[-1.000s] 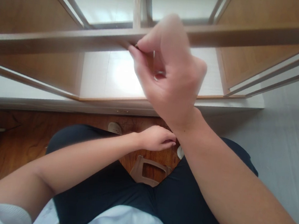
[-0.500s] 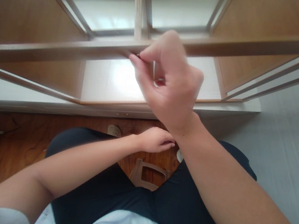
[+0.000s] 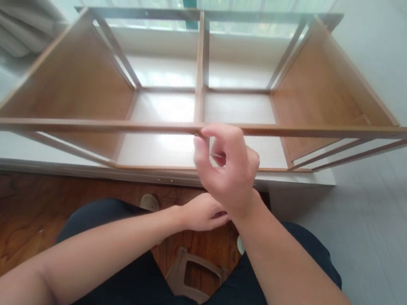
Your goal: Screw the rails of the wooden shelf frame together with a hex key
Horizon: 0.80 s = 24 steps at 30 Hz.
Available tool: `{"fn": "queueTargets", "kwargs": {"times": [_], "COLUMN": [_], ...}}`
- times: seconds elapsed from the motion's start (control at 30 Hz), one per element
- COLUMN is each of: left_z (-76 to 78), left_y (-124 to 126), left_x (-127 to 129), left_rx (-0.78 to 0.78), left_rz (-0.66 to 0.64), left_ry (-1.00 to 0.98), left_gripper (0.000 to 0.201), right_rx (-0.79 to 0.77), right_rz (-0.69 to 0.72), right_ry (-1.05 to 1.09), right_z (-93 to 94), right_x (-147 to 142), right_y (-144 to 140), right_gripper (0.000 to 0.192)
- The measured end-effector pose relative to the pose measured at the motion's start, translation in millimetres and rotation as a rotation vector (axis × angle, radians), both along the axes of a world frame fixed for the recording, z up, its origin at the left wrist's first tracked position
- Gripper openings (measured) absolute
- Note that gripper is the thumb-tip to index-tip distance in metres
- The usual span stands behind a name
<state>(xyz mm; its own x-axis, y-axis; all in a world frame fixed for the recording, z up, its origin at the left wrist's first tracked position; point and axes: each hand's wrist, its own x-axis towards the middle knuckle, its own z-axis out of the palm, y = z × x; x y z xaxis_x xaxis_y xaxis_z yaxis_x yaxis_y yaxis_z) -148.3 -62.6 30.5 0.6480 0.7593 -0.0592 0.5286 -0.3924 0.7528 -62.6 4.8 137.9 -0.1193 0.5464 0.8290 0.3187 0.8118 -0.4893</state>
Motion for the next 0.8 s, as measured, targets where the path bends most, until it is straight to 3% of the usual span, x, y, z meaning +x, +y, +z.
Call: {"fn": "queueTargets", "kwargs": {"times": [0.1,0.27,0.47,0.63,0.8], "left_z": [7.7,18.9,37.6,59.4,78.1], "left_y": [3.2,6.1,8.2,5.6,5.7], "left_x": [-8.0,-19.0,-22.0,-26.3,-28.7], "left_rx": [0.031,-0.007,-0.184,-0.339,-0.465], "left_rz": [0.062,0.155,0.378,0.575,0.606], "left_ry": [-0.054,-0.195,-0.671,-0.976,-1.237], "left_gripper": [0.025,0.026,0.035,0.041,0.036], "right_rx": [-0.023,-0.034,-0.047,0.139,0.195], "right_rz": [0.122,0.197,0.351,0.263,0.245], "right_ry": [0.067,0.074,-0.021,-0.193,-0.225], "right_z": [-6.4,-12.0,-4.0,9.5,9.0], "right_x": [3.4,10.0,9.7,12.5,16.2], "right_y": [-2.0,-9.6,-14.8,-22.4,-28.2], "right_gripper": [0.036,0.045,0.045,0.043,0.044]}}
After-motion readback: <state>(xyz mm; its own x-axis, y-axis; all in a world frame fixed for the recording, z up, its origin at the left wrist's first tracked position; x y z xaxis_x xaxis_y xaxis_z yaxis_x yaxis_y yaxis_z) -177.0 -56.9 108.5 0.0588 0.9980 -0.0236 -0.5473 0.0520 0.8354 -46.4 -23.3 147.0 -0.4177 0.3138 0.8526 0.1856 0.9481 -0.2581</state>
